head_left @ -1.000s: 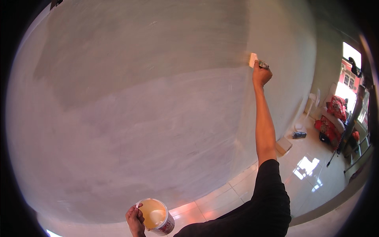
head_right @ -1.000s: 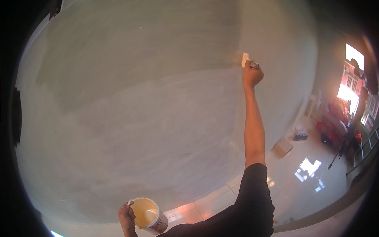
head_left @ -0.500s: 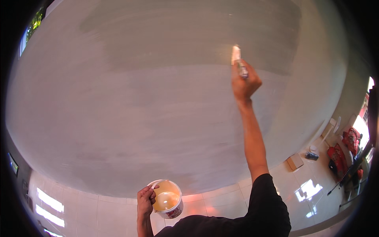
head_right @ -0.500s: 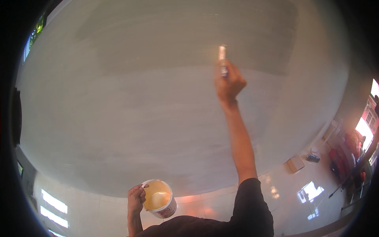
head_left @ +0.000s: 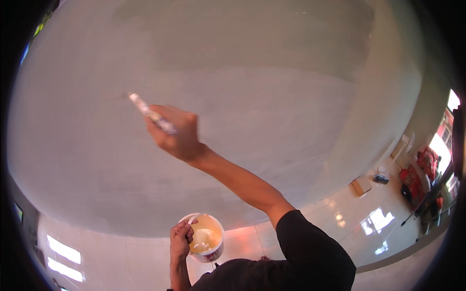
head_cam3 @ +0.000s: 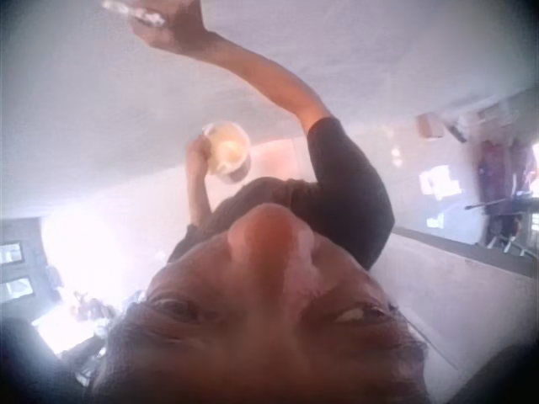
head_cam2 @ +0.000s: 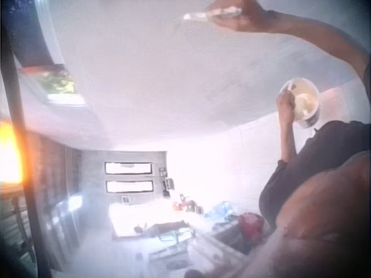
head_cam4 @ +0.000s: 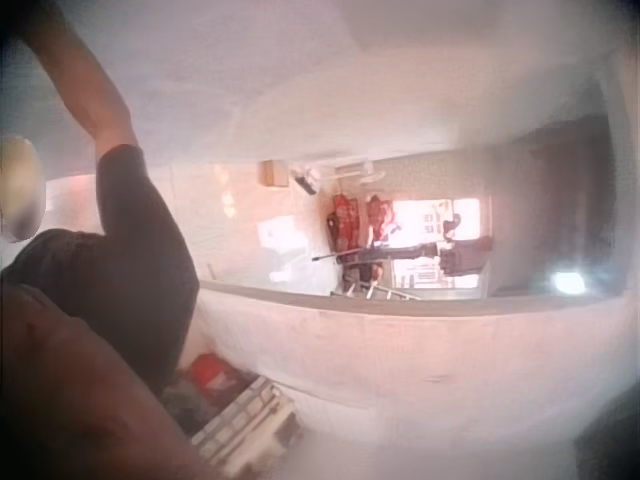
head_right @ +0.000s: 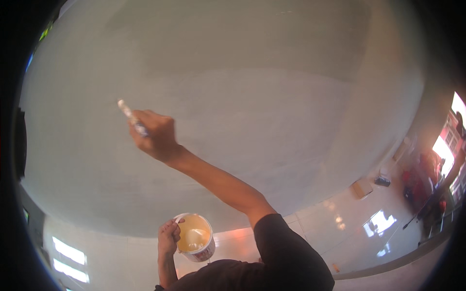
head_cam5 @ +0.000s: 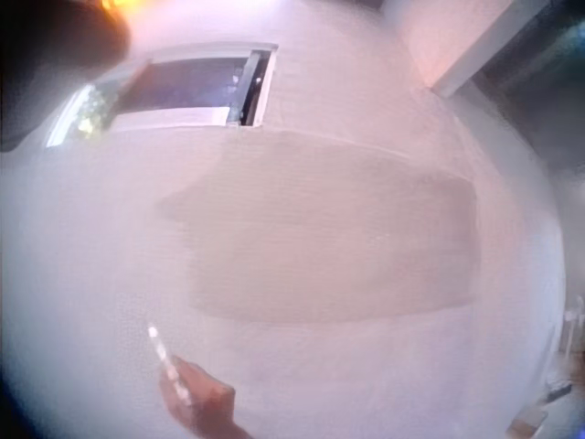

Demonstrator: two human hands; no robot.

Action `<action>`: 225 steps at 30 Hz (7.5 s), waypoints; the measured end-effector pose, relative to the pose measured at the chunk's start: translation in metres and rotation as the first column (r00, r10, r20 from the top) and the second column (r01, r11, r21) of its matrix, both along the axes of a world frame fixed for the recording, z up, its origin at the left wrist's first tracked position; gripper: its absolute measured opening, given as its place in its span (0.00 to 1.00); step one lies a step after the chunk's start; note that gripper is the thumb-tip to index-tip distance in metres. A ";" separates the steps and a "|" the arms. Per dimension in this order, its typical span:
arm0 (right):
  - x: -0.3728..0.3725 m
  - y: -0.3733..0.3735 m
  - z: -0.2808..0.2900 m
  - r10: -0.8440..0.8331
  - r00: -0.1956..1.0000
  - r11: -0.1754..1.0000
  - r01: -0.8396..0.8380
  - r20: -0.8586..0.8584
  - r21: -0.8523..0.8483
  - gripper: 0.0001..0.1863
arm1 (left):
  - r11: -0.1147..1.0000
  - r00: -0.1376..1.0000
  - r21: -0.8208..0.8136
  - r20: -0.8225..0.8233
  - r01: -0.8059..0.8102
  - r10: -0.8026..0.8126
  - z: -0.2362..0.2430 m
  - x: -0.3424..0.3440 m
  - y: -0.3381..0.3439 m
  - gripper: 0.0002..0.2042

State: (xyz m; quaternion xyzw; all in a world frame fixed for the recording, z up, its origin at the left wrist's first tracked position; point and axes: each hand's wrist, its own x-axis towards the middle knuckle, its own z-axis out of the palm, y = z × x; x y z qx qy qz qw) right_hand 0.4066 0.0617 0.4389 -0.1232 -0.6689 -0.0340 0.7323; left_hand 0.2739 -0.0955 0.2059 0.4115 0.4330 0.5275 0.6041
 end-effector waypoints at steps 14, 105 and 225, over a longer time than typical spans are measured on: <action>0.161 -0.128 -0.189 0.289 0.949 0.388 -0.238 -0.128 -0.890 0.10 | 0.995 0.986 0.098 -0.168 0.001 0.016 0.041 0.008 -0.016 0.14; 0.066 -0.148 -0.271 0.550 0.833 0.138 -0.160 -0.059 -0.977 0.12 | 0.977 0.977 0.080 -0.090 0.199 -0.192 0.007 0.021 -0.009 0.14; 0.355 0.054 -0.052 -0.338 0.803 0.941 0.272 -0.491 -0.203 0.09 | 0.995 0.995 0.025 0.007 -0.097 0.096 -0.027 0.039 -0.006 0.13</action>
